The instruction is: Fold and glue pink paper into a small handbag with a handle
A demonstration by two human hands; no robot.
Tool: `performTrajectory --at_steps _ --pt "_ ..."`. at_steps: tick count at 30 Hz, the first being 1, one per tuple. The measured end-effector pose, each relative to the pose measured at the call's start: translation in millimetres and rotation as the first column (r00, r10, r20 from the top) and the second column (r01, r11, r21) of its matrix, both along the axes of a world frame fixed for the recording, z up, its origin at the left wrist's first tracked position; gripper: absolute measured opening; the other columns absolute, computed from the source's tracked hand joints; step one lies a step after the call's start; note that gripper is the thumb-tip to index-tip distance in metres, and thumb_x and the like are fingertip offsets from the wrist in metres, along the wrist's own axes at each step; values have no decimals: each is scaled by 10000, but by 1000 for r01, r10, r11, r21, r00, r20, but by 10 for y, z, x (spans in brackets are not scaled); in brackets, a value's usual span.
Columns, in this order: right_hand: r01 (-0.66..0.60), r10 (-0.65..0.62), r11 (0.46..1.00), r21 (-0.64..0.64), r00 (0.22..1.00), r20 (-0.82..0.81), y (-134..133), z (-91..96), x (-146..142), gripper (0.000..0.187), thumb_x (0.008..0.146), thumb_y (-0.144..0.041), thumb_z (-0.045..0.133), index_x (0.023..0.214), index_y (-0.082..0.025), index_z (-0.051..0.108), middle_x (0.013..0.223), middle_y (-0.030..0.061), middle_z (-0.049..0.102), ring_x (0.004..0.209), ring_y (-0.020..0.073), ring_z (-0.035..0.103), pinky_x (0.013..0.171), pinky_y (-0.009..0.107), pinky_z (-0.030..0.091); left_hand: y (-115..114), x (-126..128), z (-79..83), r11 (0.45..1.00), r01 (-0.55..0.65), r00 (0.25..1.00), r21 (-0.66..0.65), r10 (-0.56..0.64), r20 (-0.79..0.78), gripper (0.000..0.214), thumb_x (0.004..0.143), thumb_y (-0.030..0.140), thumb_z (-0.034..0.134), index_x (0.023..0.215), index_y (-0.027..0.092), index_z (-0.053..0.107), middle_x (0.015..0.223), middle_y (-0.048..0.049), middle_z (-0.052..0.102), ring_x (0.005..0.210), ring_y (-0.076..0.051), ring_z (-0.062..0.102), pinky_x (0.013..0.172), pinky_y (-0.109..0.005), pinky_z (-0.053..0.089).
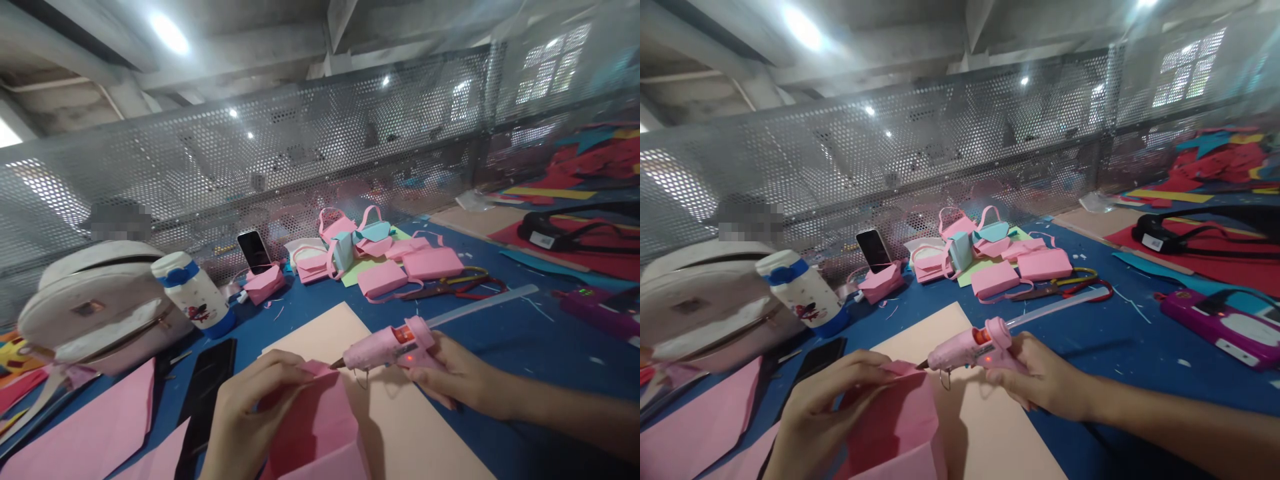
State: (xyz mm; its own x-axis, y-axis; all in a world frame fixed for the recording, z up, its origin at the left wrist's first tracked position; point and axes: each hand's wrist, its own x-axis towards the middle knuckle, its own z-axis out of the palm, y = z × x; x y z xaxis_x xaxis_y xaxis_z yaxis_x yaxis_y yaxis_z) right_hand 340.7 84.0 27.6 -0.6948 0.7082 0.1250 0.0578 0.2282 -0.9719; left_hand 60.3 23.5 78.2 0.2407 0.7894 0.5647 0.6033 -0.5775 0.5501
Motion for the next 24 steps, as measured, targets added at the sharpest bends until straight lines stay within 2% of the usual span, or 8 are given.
performTrajectory --at_steps 6,10,16,19,24 --pt "17 -18 1000 25 1000 24 -2 -8 20 512 893 -631 483 675 -167 484 432 -68 369 375 63 322 375 191 238 10 -65 20 995 29 990 92 -16 -141 151 863 89 629 838 224 692 856 -12 716 758 -127 694 642 -140 521" --pt "26 -26 999 22 999 20 5 -8 24 514 890 -636 482 672 -170 484 434 -68 365 374 64 319 372 192 238 9 -115 31 982 40 972 184 4 -233 138 873 91 623 862 214 683 875 -16 719 794 -127 705 694 -133 530" --pt "32 -33 999 21 999 13 4 21 14 516 886 -635 490 685 -160 508 437 -72 351 375 61 306 368 186 230 7 -110 49 968 33 964 249 34 -262 125 889 114 606 869 210 684 881 -20 723 811 -125 708 734 -131 533" --pt "33 -33 999 15 999 4 -2 37 9 514 882 -636 493 711 -153 530 434 -74 350 371 62 300 367 189 230 20 -96 67 970 44 973 241 13 -228 149 887 86 593 845 205 674 854 -13 722 794 -116 705 724 -121 530" --pt "26 -26 1000 5 1000 -12 -21 54 8 518 885 -630 499 836 -124 601 442 -77 358 369 65 304 368 189 234 46 -73 94 989 60 987 133 -38 -157 155 867 75 611 842 214 674 850 -6 725 775 -113 700 648 -113 528"
